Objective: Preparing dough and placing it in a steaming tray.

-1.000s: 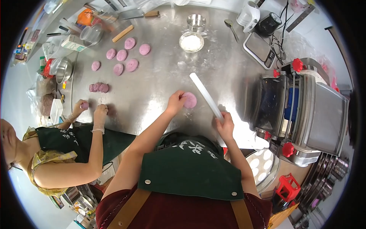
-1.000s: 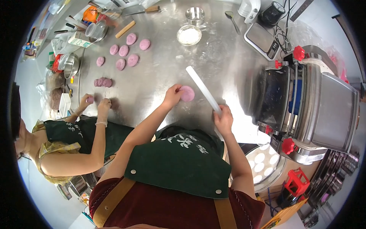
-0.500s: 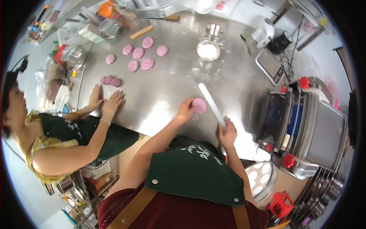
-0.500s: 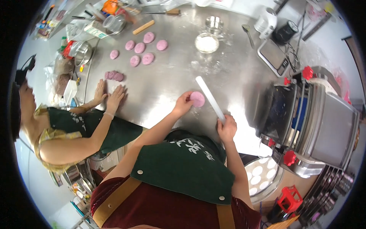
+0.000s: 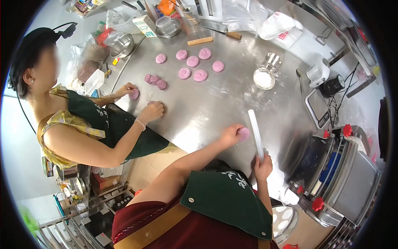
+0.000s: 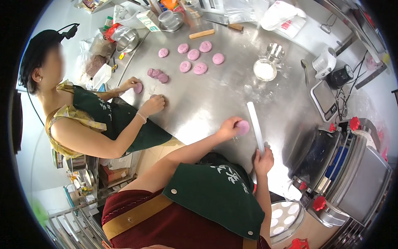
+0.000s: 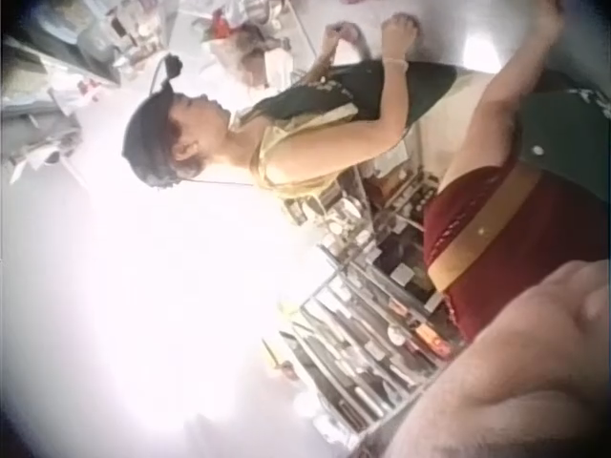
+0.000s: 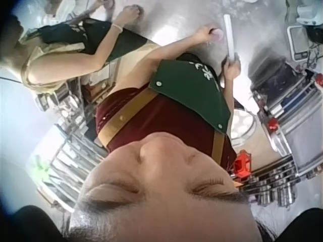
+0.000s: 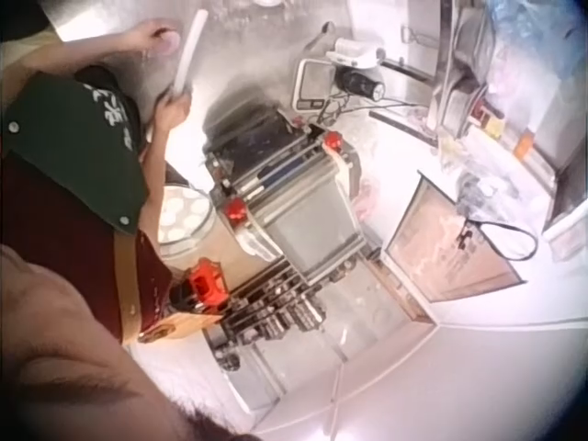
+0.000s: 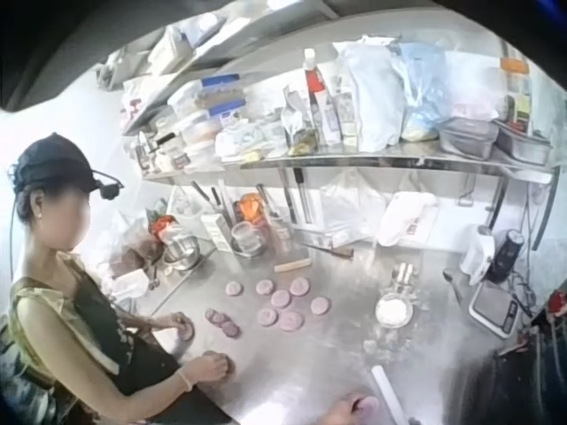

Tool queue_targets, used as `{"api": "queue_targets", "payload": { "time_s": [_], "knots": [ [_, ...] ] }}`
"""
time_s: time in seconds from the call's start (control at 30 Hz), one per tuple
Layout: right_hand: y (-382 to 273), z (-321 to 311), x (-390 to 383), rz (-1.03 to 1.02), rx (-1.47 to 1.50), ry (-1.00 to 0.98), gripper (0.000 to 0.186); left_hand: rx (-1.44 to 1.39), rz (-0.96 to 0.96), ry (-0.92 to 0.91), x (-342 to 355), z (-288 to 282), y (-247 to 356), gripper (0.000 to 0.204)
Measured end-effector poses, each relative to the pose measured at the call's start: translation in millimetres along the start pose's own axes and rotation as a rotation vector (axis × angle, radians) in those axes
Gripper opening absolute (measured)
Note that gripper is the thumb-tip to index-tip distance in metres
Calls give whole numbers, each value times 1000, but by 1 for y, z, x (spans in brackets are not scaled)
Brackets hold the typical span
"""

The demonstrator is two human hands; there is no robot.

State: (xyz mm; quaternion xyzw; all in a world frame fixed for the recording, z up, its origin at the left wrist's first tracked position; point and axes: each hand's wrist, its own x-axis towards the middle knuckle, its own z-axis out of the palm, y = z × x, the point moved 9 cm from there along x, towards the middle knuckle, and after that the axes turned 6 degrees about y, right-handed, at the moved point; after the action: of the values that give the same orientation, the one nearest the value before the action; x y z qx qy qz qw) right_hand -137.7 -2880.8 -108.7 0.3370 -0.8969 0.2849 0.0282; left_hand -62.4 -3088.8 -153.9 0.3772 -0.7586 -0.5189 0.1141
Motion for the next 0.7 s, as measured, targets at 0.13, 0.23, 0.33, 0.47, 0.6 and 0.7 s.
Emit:
{"api": "queue_targets", "payload": {
  "time_s": [0.13,0.23,0.33,0.47,0.6,0.7],
  "knots": [
    [-3,-3,3,7,28,-4,29,-163,52,-146,3,17,6,35],
    [0,0,1,-19,9,7,30,-109,85,-127,5,17,11,35],
    [-1,-2,0,-43,20,28,30,-21,114,-41,2,7,10,36],
    [-3,-7,2,-16,39,9,27,-153,3,126,-5,-1,-4,38],
    [0,-8,2,-4,47,29,26,-74,-188,87,-14,5,-5,37],
    [-4,-7,6,-13,62,43,26,155,-75,164,-11,5,-3,34]
  ]
}}
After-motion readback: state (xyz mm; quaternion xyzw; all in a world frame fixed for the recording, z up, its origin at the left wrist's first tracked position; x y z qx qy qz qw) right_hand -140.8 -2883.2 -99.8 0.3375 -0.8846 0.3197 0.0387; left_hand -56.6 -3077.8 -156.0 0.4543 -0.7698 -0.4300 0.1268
